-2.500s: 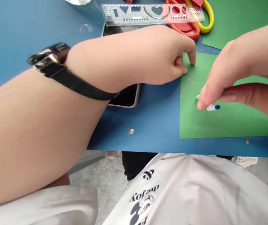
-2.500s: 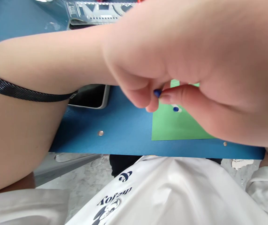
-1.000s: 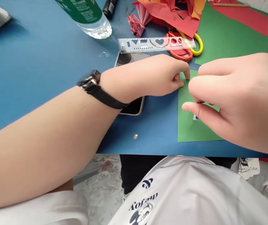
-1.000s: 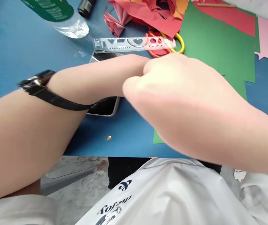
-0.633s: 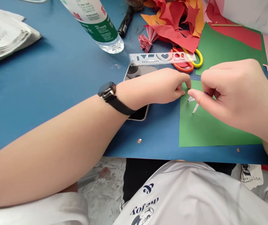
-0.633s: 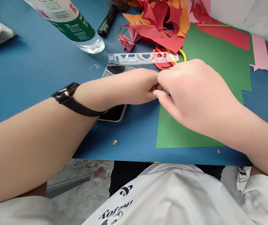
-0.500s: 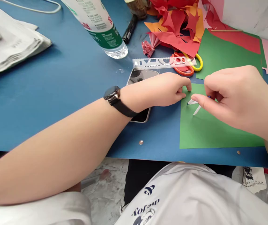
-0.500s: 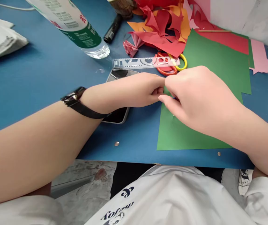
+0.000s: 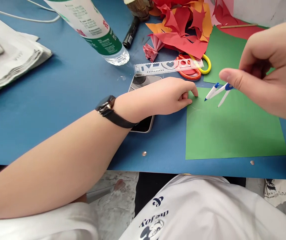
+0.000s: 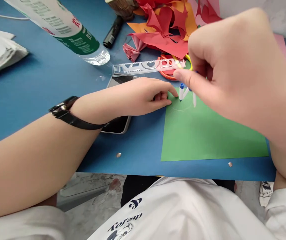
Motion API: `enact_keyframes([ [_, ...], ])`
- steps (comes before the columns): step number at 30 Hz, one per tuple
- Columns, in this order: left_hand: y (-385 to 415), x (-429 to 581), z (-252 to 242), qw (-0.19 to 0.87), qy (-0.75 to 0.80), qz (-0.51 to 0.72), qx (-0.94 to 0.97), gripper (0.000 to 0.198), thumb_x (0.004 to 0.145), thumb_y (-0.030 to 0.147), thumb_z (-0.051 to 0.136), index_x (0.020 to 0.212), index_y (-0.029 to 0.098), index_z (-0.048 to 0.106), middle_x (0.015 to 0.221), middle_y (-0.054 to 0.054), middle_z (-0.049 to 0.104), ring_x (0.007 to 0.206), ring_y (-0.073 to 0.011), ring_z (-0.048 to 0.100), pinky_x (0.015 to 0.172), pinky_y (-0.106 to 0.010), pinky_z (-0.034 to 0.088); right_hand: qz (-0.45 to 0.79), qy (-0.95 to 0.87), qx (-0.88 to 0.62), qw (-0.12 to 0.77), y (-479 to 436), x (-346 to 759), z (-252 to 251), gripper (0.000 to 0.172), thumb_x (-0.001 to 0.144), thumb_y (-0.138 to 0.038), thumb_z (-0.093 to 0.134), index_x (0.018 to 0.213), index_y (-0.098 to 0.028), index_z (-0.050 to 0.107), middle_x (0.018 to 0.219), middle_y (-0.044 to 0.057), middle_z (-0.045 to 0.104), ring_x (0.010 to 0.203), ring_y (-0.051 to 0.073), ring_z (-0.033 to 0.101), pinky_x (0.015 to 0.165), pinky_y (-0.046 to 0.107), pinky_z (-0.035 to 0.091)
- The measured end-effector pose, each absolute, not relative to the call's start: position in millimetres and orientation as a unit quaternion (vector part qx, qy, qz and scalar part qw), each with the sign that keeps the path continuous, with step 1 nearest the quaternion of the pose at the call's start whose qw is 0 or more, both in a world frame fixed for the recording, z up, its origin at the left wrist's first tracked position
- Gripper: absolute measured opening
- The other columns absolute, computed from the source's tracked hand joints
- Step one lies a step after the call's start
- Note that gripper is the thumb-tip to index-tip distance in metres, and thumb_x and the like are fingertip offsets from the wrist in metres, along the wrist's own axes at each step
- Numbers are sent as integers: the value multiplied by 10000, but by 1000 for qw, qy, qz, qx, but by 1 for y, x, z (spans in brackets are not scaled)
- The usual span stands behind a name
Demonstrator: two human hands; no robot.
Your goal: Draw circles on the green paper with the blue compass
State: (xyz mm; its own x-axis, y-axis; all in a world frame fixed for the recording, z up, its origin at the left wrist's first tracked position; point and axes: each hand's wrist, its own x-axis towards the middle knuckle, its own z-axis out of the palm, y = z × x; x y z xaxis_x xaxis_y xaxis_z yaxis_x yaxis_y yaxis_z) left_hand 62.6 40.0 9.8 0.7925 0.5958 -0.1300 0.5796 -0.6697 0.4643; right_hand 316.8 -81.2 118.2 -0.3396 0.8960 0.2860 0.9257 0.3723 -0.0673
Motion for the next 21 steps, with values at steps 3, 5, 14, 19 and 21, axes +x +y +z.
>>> enact_keyframes([
  [3,41,56,7,241,304,22,921,446,1034,275,606,1384,268,881,960,-23,823,785,-236,700,847,-367,549,-57,-790,-601,106,-65,323,119,415,1143,-470,820,867,-242,610,789,12,583,832,197,551,876,463,260],
  [5,41,53,7,234,294,24,926,440,1050,309,594,1383,269,881,961,-32,834,796,-244,712,839,-372,563,-50,-774,-626,81,-54,326,119,397,1123,-454,815,865,-235,608,816,15,605,913,213,637,887,459,282],
  [14,43,49,2,214,292,22,932,499,1097,375,615,1497,280,897,1039,-76,870,904,-301,774,924,-423,628,4,-779,-623,66,-41,329,116,482,1092,-305,873,780,-225,514,796,-16,595,842,158,514,900,443,336],
  [19,42,47,3,213,292,25,932,576,1143,375,585,1639,286,863,1172,-95,891,998,-298,803,1057,-430,676,10,-761,-647,42,-35,331,113,519,1076,-274,916,752,-213,515,760,-39,569,814,130,454,892,431,316],
  [21,42,46,3,207,281,24,937,618,1146,372,562,1688,277,844,1227,-107,885,1009,-295,802,1095,-449,687,2,-761,-648,43,-34,333,112,495,1091,-323,893,777,-213,526,768,-26,552,879,150,565,898,433,308],
])
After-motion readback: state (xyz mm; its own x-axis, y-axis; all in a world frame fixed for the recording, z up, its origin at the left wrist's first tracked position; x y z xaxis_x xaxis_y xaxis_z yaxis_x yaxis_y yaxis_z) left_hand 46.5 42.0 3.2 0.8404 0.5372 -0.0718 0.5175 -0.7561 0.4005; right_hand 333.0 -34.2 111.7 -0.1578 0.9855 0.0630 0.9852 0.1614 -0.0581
